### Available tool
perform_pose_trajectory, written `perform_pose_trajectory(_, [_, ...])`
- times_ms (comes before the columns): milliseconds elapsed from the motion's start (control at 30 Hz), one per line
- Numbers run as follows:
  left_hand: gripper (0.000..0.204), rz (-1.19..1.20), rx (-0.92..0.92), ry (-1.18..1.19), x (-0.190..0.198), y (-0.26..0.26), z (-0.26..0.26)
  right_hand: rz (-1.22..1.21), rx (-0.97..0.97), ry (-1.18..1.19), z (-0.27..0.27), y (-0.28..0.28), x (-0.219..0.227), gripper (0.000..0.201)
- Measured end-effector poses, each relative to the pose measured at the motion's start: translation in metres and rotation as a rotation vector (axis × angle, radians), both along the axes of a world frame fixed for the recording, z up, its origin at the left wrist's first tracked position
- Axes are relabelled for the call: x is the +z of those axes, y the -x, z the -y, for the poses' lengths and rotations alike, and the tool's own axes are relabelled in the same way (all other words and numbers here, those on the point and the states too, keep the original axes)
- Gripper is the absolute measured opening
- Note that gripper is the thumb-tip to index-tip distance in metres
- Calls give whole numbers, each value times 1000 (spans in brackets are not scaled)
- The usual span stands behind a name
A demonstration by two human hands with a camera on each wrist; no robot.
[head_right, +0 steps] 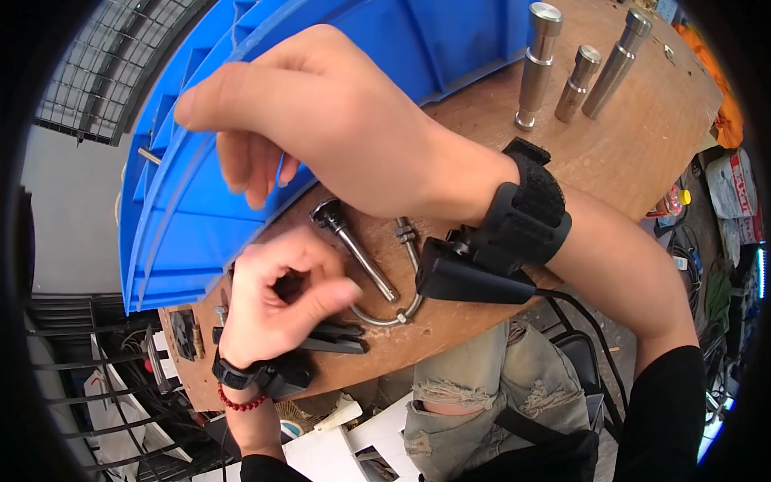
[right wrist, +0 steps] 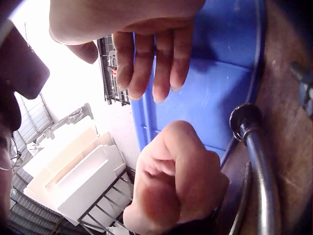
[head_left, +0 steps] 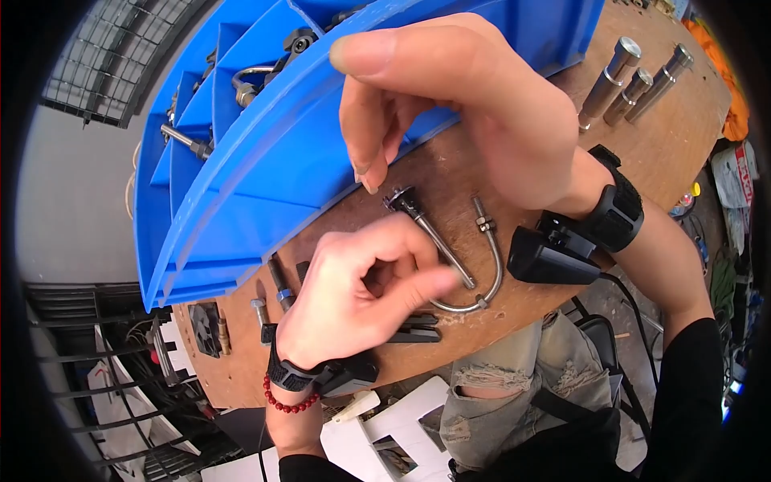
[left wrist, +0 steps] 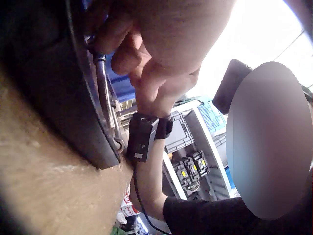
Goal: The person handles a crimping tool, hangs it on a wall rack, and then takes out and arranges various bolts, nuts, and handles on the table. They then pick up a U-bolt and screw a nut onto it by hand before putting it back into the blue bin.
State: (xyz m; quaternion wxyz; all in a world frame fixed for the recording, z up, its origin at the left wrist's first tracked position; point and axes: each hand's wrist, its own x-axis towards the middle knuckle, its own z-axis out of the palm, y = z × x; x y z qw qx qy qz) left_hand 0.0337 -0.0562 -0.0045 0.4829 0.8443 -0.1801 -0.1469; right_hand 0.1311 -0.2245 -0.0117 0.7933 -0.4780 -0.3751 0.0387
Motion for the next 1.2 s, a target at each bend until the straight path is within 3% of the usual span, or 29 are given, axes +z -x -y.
perform_pose_trajectory(200, [25,-62,-128,-266,3,0,5,-21,-15,8,2,5,3,35])
perform_pose_trajectory(900, [25,164,-188,-162,-6,2,7,74,-5,2,-1,-3,-5,33])
perform_pose_trajectory(1033, [20,155,-136,-119,1,2,7,51,25,-8,0,-3,-4,33])
perform_pose_trajectory(1100, [16,179,-58,-95,13,1,5,-52,182,28,12,-2,8,41])
perform_pose_trajectory(1200, [16,336,124,-9,1,-1,0,-48,114,43,7,0,4,36])
